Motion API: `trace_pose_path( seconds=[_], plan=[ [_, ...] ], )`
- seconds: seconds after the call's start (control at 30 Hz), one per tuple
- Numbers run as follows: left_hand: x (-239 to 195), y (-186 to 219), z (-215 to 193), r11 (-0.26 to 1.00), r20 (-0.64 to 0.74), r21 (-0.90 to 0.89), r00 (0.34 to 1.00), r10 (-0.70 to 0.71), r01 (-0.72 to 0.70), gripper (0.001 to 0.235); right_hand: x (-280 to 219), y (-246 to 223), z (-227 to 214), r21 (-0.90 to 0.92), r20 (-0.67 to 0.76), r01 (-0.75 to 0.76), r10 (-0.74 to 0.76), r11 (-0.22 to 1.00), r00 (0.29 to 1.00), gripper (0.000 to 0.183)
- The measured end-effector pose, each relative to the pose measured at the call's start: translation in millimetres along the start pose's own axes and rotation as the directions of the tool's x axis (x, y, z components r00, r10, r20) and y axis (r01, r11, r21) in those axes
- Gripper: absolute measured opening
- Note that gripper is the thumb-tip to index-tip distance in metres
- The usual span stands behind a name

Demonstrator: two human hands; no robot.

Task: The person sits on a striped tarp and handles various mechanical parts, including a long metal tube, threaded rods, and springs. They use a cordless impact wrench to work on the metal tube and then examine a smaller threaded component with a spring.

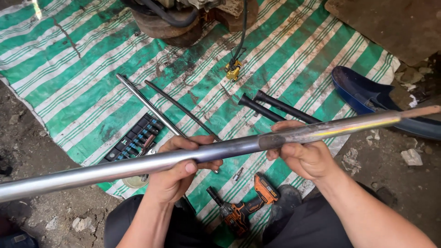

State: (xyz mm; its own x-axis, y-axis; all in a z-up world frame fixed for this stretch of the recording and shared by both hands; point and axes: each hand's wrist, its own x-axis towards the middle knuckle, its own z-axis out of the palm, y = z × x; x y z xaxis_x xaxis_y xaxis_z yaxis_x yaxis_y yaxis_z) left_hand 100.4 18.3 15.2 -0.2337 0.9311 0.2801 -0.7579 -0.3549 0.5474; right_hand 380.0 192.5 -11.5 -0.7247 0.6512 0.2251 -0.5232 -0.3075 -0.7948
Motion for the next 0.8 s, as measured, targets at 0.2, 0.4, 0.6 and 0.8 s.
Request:
trace_pose_path(
  seconds=[0.2,0.4,0.6,0.8],
  plan=[
    [1.7,-0.9,-6.3,0.996,-0.013,-0.050,0.997,-0.075,0.074,0.045,1.8,-7.4,10.8,-0.032,-0.023,0.032,-0.033,0.999,0.999,0.052],
    [3.3,-13.4,-22.1,0.992,-0.065,-0.055,0.991,-0.117,0.114,0.056,7.3,-31.3,31.8,-0.177,0.037,0.172,-0.169,0.969,0.985,0.050],
    [6.4,-9.3,-17.5,0.993,-0.031,-0.045,0.993,-0.112,0.110,0.070,8.6,-31.4,36.9,-0.129,0.043,0.184,-0.180,0.974,0.983,0.049],
    [0.9,0.9,-2.9,0.994,-0.023,0.052,0.996,-0.090,0.091,0.050,8.2,-28.1,32.3,-0.075,0.067,0.149,-0.144,0.986,0.987,0.049]
  ],
)
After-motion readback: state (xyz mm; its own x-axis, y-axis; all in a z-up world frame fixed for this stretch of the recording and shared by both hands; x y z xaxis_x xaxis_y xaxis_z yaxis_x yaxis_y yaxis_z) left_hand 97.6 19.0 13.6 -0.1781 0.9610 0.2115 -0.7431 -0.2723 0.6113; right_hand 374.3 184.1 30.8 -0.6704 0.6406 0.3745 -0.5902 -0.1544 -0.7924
